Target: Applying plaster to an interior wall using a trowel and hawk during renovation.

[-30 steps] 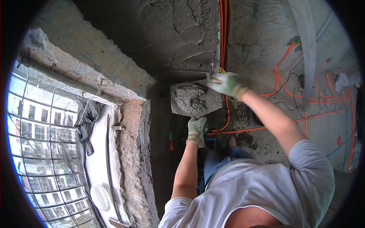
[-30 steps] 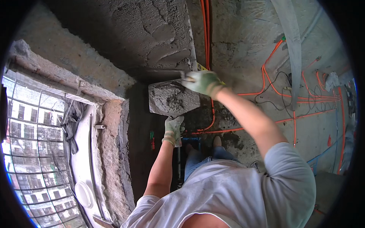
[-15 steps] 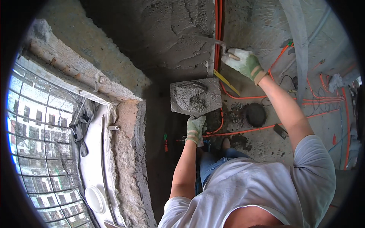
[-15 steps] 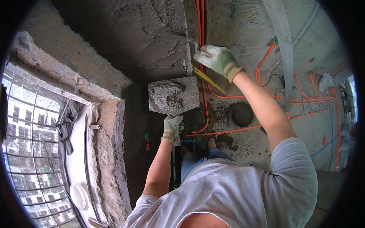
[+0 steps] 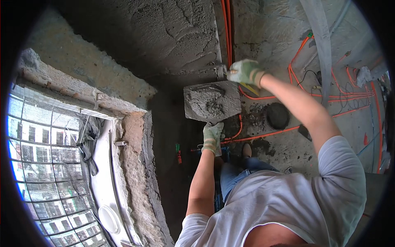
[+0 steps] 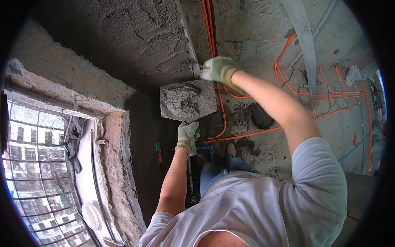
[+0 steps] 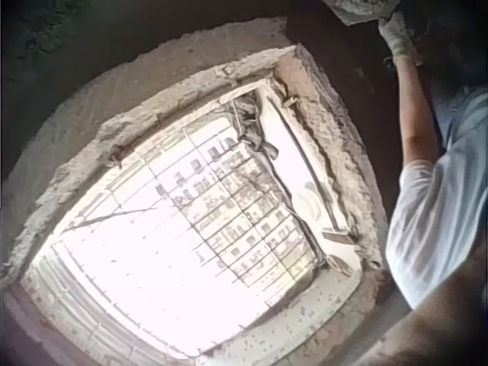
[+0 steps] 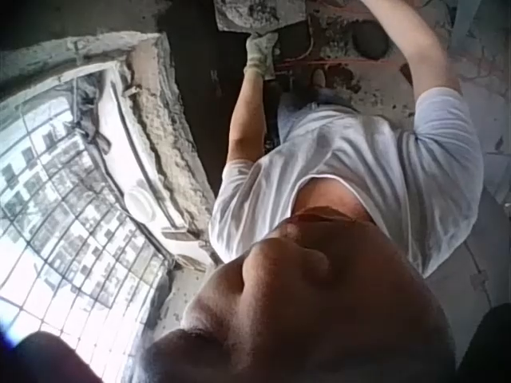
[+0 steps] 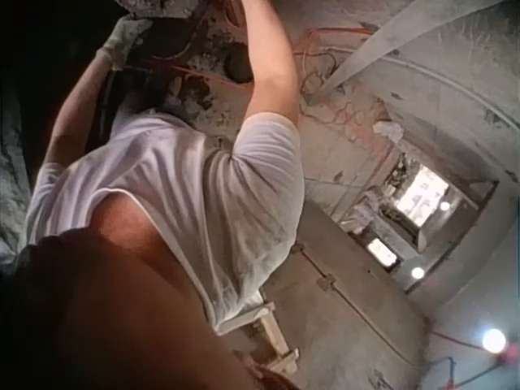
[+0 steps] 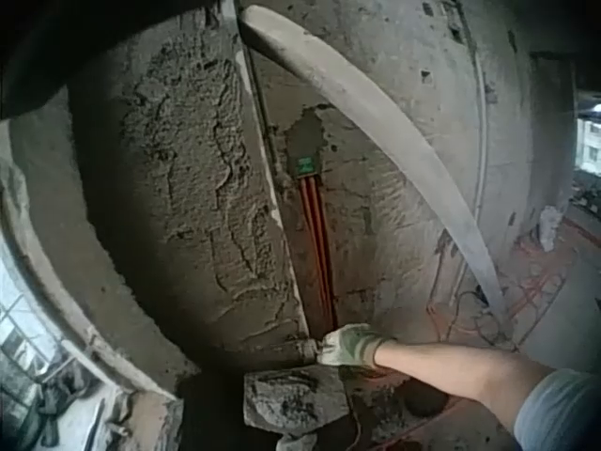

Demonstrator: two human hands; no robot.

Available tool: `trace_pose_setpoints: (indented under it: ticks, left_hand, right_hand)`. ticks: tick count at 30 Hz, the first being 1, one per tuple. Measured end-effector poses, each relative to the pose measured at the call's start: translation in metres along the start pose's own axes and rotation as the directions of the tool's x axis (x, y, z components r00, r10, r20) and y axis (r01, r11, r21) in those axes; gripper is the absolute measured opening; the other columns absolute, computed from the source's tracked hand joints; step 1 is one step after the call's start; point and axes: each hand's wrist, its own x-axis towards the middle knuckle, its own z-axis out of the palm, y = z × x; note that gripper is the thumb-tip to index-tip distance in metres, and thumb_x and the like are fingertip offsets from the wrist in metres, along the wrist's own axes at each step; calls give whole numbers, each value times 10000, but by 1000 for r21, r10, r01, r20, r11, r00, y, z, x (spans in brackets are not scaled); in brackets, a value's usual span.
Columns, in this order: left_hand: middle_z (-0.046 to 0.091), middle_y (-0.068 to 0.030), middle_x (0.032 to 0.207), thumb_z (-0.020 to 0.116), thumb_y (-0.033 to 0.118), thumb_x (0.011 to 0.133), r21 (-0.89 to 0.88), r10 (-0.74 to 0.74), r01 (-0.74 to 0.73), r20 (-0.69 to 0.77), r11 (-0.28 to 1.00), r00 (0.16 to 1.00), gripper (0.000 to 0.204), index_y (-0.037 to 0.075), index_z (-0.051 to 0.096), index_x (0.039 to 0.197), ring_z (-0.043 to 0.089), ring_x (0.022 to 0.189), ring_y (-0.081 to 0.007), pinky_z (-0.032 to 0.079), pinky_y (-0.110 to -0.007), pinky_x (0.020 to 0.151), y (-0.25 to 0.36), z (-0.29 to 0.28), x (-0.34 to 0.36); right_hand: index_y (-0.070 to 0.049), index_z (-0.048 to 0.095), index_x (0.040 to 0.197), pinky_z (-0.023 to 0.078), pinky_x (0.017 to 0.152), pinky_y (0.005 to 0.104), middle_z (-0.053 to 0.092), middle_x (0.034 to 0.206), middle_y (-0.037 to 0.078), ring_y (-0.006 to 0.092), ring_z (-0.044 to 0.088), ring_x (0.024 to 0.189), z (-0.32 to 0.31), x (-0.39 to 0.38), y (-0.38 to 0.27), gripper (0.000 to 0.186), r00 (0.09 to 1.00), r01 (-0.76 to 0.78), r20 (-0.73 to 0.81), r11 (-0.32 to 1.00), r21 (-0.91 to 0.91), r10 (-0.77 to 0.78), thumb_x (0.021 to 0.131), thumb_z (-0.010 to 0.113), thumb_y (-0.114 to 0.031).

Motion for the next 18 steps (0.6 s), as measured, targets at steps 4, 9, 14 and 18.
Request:
trace_pose_setpoints:
  ticks: [4, 9, 14, 18]
  left_hand:
    - [626, -24, 705, 765, 249, 844, -3, 12, -12, -35, 1000, 999, 252, 147, 622, 1024, 555, 480, -161, 428, -318, 455, -2, -2, -3]
    - [622, -22, 706, 777, 243, 833, -71, 16, -20, -60, 997, 998, 247, 142, 605, 978, 553, 477, -164, 439, -317, 456, -10, -7, -14]
    - [617, -17, 693, 771, 233, 837, -42, -34, 30, -90, 999, 995, 232, 142, 612, 980, 548, 470, -161, 421, -307, 440, -9, -2, -20]
    - [615, -15, 683, 764, 216, 837, -18, -70, 68, -90, 998, 993, 209, 141, 621, 970, 546, 468, -158, 408, -301, 427, -1, 6, -23]
  right_hand:
    - [-62, 723, 1186, 530, 632, 312, 723, 880, 80, 196, 667, 713, -64, 7, 22, 555, 969, -144, 240, 925, 351, 59, 814, 723, -475]
    - [-43, 746, 1075, 533, 631, 332, 694, 753, 70, 177, 649, 666, -91, -30, 50, 492, 999, -16, 34, 913, 408, 2, 826, 745, -468]
    - [-65, 711, 1079, 549, 776, 336, 729, 910, 157, 221, 717, 875, -37, -44, 36, 370, 989, -47, -141, 997, -68, 37, 855, 755, -356]
    - [-133, 736, 1056, 541, 865, 409, 738, 1050, 143, 310, 707, 982, -48, -35, 26, 422, 986, 51, -169, 971, 234, -11, 888, 631, -506]
